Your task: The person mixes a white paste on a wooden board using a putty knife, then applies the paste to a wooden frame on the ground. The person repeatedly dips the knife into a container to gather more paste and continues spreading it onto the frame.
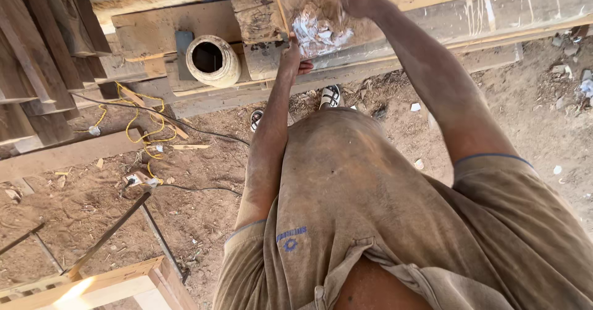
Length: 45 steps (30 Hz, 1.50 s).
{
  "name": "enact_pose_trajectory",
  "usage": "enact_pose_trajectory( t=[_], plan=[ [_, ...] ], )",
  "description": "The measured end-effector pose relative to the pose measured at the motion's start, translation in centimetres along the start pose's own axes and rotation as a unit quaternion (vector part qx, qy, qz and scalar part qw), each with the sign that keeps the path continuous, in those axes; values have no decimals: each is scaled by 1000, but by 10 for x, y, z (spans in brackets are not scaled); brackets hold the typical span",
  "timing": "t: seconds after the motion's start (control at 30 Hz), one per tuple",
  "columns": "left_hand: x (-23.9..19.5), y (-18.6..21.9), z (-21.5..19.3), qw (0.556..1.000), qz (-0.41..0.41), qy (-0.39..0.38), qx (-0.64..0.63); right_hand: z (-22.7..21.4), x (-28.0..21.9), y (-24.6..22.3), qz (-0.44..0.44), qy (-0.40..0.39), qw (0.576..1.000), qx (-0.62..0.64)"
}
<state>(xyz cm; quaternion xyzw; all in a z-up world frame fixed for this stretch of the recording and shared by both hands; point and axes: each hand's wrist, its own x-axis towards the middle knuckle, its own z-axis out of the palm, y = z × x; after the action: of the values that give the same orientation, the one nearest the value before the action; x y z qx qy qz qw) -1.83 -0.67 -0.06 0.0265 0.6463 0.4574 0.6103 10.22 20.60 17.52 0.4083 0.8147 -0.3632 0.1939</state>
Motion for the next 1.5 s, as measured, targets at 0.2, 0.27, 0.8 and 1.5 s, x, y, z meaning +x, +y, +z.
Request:
enact_pose_trajectory(
  t=[0.2, 0.27, 0.8, 1.5],
  plan=[
    [4, -6, 3, 1000, -3, 1, 10, 22, 11, -36, -98, 33, 978, -181],
    [2, -8, 2, 1000, -8, -14, 11, 24, 3, -32, -157, 35, 970, -182],
    [-1, 0, 1, 1000, 10, -24, 6, 31, 19, -23, -347, 28, 915, -204],
    [-10, 11, 2, 999, -24, -11, 20, -51, -17, 72, -202, 43, 978, 1]
  ],
)
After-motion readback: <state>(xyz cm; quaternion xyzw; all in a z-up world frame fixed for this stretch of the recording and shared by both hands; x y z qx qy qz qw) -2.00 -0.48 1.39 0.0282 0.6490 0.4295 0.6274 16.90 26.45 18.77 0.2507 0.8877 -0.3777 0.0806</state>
